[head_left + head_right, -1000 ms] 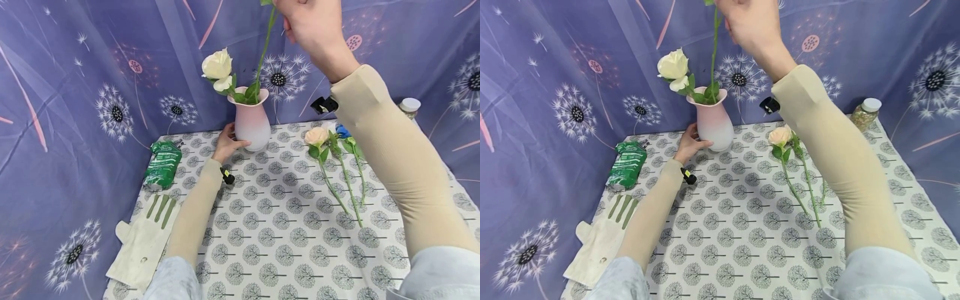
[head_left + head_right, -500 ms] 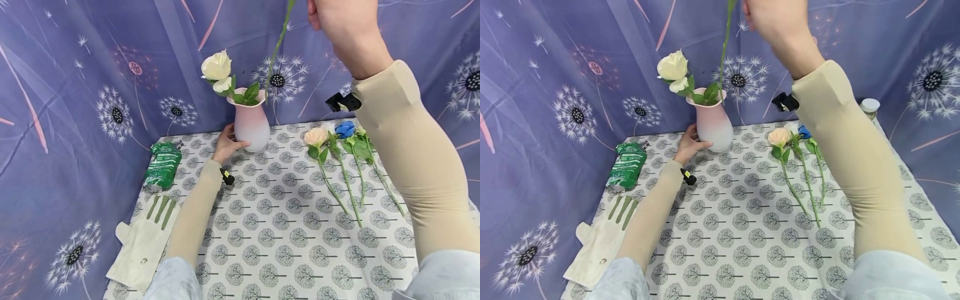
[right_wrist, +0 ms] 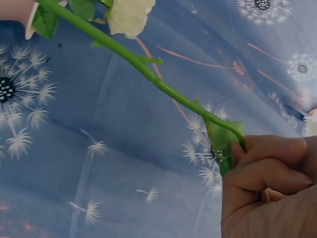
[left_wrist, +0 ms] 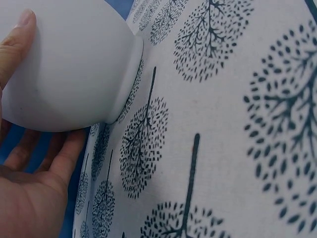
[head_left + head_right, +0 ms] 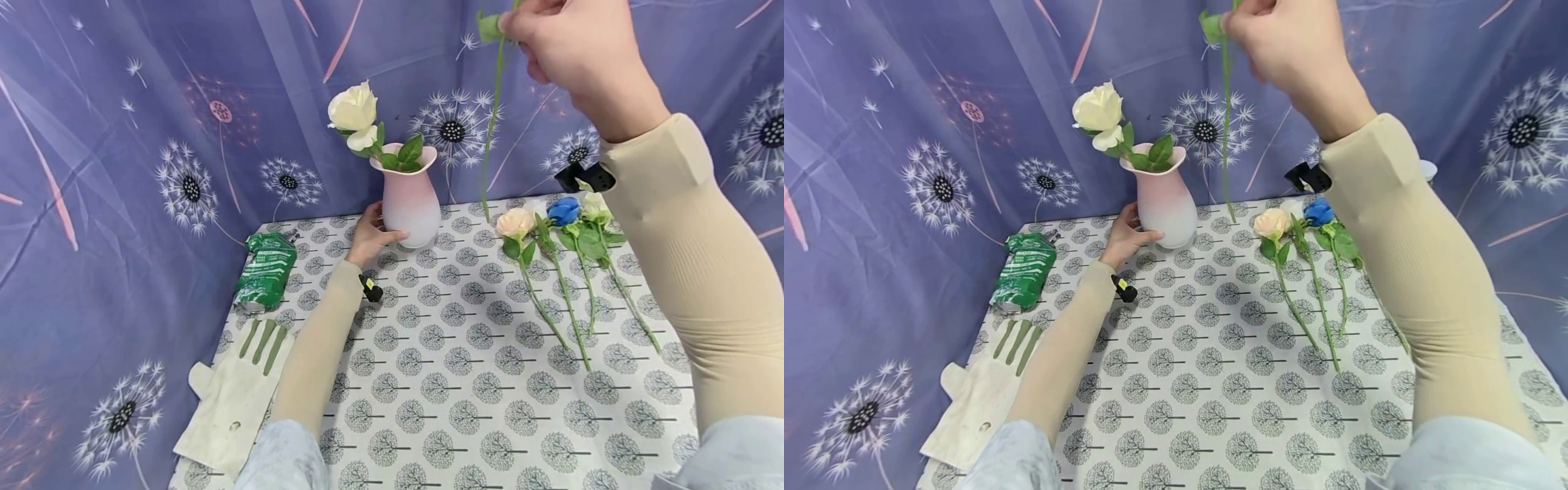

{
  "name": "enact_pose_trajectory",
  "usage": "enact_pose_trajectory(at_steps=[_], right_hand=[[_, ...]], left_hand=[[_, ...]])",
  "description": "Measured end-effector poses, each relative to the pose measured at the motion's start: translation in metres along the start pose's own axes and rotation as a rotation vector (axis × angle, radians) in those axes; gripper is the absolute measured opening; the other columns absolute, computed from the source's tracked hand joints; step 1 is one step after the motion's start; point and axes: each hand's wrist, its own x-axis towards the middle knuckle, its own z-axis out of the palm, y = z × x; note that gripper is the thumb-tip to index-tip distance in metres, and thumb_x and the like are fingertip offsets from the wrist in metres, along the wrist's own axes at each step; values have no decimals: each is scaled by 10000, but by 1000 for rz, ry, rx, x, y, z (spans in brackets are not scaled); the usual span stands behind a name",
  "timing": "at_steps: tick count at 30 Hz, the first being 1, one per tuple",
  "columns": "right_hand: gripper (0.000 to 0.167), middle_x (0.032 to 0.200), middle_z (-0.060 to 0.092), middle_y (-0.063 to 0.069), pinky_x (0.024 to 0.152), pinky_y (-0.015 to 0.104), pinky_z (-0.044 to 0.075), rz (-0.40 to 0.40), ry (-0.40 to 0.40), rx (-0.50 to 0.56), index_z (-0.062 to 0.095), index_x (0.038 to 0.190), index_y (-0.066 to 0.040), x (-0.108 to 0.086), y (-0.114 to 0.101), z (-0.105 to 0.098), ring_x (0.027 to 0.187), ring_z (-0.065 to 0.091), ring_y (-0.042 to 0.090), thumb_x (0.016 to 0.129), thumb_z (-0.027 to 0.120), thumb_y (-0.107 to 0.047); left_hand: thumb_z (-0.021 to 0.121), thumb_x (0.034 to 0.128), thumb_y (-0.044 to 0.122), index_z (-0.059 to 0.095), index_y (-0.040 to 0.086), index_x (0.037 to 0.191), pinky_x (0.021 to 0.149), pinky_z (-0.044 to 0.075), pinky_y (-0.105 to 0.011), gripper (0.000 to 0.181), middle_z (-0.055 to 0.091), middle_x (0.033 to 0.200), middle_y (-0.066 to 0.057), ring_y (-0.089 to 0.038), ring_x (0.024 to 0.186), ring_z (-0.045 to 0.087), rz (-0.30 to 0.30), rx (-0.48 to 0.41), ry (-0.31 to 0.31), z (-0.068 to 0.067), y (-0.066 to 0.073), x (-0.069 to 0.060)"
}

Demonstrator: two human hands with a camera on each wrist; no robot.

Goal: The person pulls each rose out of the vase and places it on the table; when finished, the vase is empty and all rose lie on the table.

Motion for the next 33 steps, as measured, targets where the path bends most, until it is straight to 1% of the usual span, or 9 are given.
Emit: enact_pose_trajectory(at_steps=[5, 8, 12, 14, 18, 25, 28, 31, 33], right_hand=[[205, 639, 663, -80, 434, 228, 363, 110, -58, -202, 819, 828, -102, 3, 14, -9, 480, 455, 111, 1010, 744, -159], [241, 539, 606, -84, 460, 238, 384, 164, -102, -334, 835, 810, -165, 5, 25, -13, 454, 465, 99, 1027, 742, -215], [232, 524, 573, -98, 532, 257, 427, 229, -169, -453, 816, 830, -222, 6, 45, -14, 457, 457, 92, 1044, 735, -260], [213, 552, 582, -106, 501, 272, 414, 263, -208, -469, 798, 854, -215, 8, 57, -13, 450, 433, 86, 1052, 730, -257], [142, 757, 687, -131, 480, 270, 398, 332, -279, -492, 768, 975, -159, 9, 86, -14, 501, 427, 62, 1071, 706, -245], [184, 746, 653, -89, 441, 263, 349, 426, -367, -483, 736, 1120, -40, 4, 143, -11, 492, 381, 54, 1081, 683, -211], [149, 689, 605, -87, 451, 250, 352, 460, -395, -481, 721, 1025, -61, 0, 164, -9, 486, 374, 55, 1075, 681, -195], [294, 564, 492, -113, 476, 242, 369, 485, -423, -495, 630, 781, -129, -2, 183, -8, 475, 369, 60, 1065, 684, -187], [378, 520, 416, -116, 497, 244, 383, 505, -439, -498, 561, 702, -183, -4, 193, -8, 477, 368, 66, 1059, 686, -185]], left_hand=[[977, 782, 75, 426, 103, 1640, 1140, 600, -489, 1020, 559, 1628, -176, -411, 1396, 626, -12, -18, -2, -1, 0, 0], [981, 781, 83, 425, 107, 1642, 1146, 598, -496, 1025, 556, 1630, -174, -416, 1402, 626, -22, -18, -7, -2, 0, 0], [985, 776, 87, 425, 101, 1640, 1149, 597, -502, 1030, 558, 1625, -182, -425, 1400, 627, -24, -14, -6, -2, 0, 1], [985, 774, 84, 425, 98, 1640, 1145, 598, -501, 1031, 557, 1625, -185, -426, 1398, 628, -22, -16, -5, -2, 0, 1], [985, 773, 79, 427, 98, 1638, 1139, 603, -495, 1029, 559, 1625, -183, -423, 1397, 629, -24, -22, -5, -2, 1, 1], [981, 779, 71, 428, 104, 1640, 1135, 601, -490, 1023, 568, 1616, -178, -409, 1384, 633, -30, -21, -2, -3, 1, 1], [975, 788, 66, 429, 103, 1640, 1139, 597, -486, 1013, 563, 1617, -179, -405, 1390, 627, -36, -18, 1, -4, 2, 0], [970, 796, 67, 426, 103, 1642, 1148, 593, -484, 1007, 557, 1622, -180, -404, 1402, 621, -40, -15, 2, -4, 3, 0], [968, 798, 69, 423, 104, 1644, 1153, 590, -484, 1007, 552, 1626, -181, -405, 1410, 616, -42, -13, 1, -4, 4, 0]])
